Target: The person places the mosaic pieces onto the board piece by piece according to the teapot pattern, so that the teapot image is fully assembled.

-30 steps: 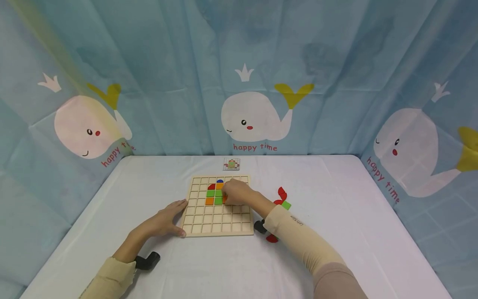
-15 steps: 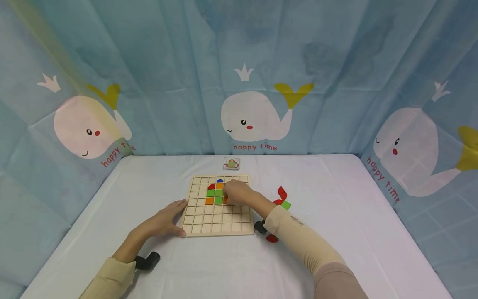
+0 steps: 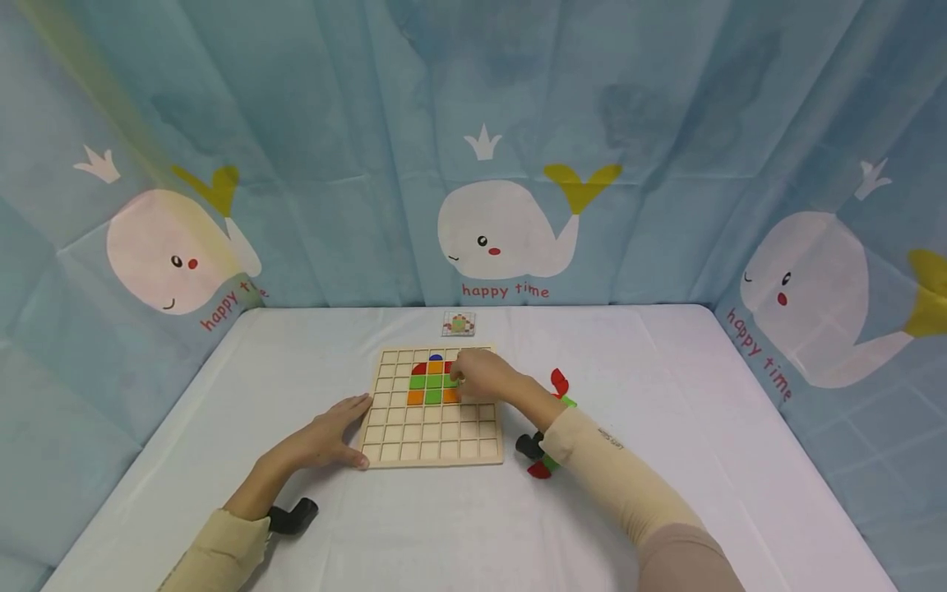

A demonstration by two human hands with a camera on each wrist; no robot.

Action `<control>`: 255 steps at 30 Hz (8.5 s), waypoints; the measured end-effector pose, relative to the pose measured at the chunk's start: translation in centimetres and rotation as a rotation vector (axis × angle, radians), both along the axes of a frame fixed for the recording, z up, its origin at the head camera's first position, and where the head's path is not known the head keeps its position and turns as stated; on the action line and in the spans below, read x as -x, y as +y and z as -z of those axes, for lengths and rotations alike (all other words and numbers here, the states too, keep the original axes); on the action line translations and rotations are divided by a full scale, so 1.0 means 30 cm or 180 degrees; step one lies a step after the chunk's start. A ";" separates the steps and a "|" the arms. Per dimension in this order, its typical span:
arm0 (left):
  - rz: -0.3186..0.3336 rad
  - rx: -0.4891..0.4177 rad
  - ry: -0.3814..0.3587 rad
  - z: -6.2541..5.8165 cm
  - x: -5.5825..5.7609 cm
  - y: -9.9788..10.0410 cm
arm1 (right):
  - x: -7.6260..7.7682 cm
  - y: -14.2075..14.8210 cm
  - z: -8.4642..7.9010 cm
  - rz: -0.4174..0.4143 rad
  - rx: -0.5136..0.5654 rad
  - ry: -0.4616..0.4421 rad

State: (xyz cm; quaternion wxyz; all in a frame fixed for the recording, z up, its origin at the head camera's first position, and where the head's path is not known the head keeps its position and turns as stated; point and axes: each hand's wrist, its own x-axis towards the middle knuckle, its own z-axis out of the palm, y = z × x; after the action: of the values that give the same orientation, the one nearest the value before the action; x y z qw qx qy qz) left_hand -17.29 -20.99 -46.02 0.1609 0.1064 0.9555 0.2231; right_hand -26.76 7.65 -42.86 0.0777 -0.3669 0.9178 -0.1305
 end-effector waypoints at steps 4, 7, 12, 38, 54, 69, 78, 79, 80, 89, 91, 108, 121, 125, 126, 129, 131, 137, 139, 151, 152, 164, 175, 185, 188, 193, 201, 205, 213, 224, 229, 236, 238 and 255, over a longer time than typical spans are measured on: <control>0.0010 -0.0001 0.0009 -0.004 -0.003 -0.001 | -0.002 0.059 -0.024 0.0068 0.0025 0.0055; 0.0017 -0.0027 -0.0010 -0.002 -0.005 0.002 | -0.007 0.119 -0.029 0.0159 0.0098 0.0030; -0.0013 -0.0010 -0.0050 0.004 -0.006 0.008 | -0.028 0.234 -0.036 0.0444 0.0226 -0.0151; 0.0015 -0.0004 -0.0035 -0.007 -0.002 -0.003 | -0.086 0.552 0.048 0.0875 0.0065 -0.0355; 0.0043 0.0035 -0.0010 -0.002 -0.003 -0.001 | -0.103 0.547 0.060 0.0941 -0.0014 -0.0364; 0.0022 -0.0026 -0.0012 -0.005 -0.007 -0.002 | -0.106 0.540 0.054 0.0909 -0.0174 -0.0329; 0.0006 -0.0017 -0.0046 -0.004 -0.001 -0.002 | -0.103 0.555 0.040 0.0985 -0.0205 -0.0435; 0.0002 -0.0028 -0.0053 -0.004 0.000 -0.002 | -0.102 0.555 0.038 0.1003 -0.0200 -0.0453; 0.0001 -0.0034 -0.0059 -0.005 0.000 -0.002 | -0.101 0.555 0.036 0.1016 -0.0187 -0.0472; -0.0022 -0.0071 -0.0073 0.003 0.007 -0.005 | -0.090 0.527 0.011 0.0973 -0.0046 -0.0415; -0.0008 -0.0067 -0.0069 0.004 0.007 -0.005 | -0.090 0.515 0.007 0.0946 -0.0013 -0.0426; 0.0011 -0.0035 -0.0051 -0.002 -0.001 -0.001 | -0.077 0.387 -0.030 0.0736 0.0014 -0.0304; 0.0001 -0.0033 -0.0038 -0.001 -0.001 -0.003 | -0.061 0.253 -0.040 0.0459 0.0054 -0.0097; 0.0003 -0.0055 -0.0032 -0.001 -0.002 -0.004 | -0.059 0.212 -0.029 0.0309 0.0027 0.0038; -0.0001 -0.0056 -0.0031 -0.001 -0.002 -0.004 | -0.058 0.201 -0.026 0.0281 0.0021 0.0062; 0.0001 -0.0045 -0.0026 -0.002 -0.002 -0.004 | -0.057 0.169 -0.023 0.0215 0.0002 0.0116; 0.0009 -0.0029 -0.0024 -0.003 -0.001 -0.004 | -0.055 0.148 -0.022 0.0192 0.0011 0.0120; 0.0002 -0.0047 -0.0053 -0.005 -0.002 -0.002 | -0.052 0.079 -0.011 0.0125 0.0065 0.0084; 0.0001 -0.0035 -0.0055 -0.004 -0.002 -0.002 | -0.052 0.053 -0.006 0.0077 0.0082 0.0079; 0.0010 -0.0007 0.0034 0.008 0.005 -0.009 | -0.068 -0.085 0.008 -0.0154 0.0092 0.0141; 0.0006 -0.0008 0.0030 0.008 0.005 -0.009 | -0.069 -0.094 0.009 -0.0184 0.0090 0.0144; 0.0042 0.0053 0.0021 0.006 0.007 -0.007 | -0.074 -0.178 0.028 -0.0360 0.0026 0.0052; 0.0095 0.0089 0.0049 0.010 0.007 -0.008 | -0.080 -0.216 0.027 -0.0316 -0.0058 -0.0014; 0.0047 0.0045 0.0006 0.002 0.005 -0.006 | -0.082 -0.229 0.032 -0.0331 -0.0221 0.0003; 0.0052 0.0044 -0.0005 0.002 0.004 -0.005 | -0.084 -0.233 0.031 -0.0334 -0.0275 -0.0016; 0.0054 0.0046 -0.0035 0.004 0.004 -0.005 | -0.094 -0.233 0.020 -0.0431 -0.0400 -0.0032; 0.0063 0.0030 -0.0036 0.007 0.003 -0.005 | -0.092 -0.235 0.036 -0.0447 -0.0318 -0.0042; 0.0045 0.0001 -0.0054 0.005 0.001 -0.004 | -0.085 -0.224 0.035 -0.0492 -0.0237 -0.0160; 0.0025 0.0001 -0.0019 0.000 0.008 -0.004 | -0.086 -0.128 0.001 -0.0549 0.0058 -0.0135; 0.0024 0.0005 0.0010 0.005 0.014 -0.001 | -0.098 0.087 0.006 -0.0106 0.0191 -0.0207; 0.0020 0.0005 0.0003 0.004 0.013 -0.007 | -0.102 0.184 0.005 0.0057 0.0249 -0.0351; -0.0023 -0.0027 -0.0023 0.004 0.011 -0.011 | -0.106 0.295 -0.005 0.0156 0.0191 -0.0431; -0.0025 -0.0023 -0.0033 0.008 0.009 -0.011 | -0.110 0.327 0.004 0.0148 0.0172 -0.0427; 0.0075 0.0006 0.0014 0.001 0.014 -0.011 | -0.143 0.481 0.050 0.0440 0.0003 -0.0335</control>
State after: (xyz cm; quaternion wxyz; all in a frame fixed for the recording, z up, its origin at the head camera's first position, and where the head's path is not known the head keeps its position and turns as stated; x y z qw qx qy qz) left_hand -17.70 -21.32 -46.05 0.1616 0.1180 0.9547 0.2201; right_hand -22.48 22.08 -44.36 0.1166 -0.2953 0.9355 -0.1550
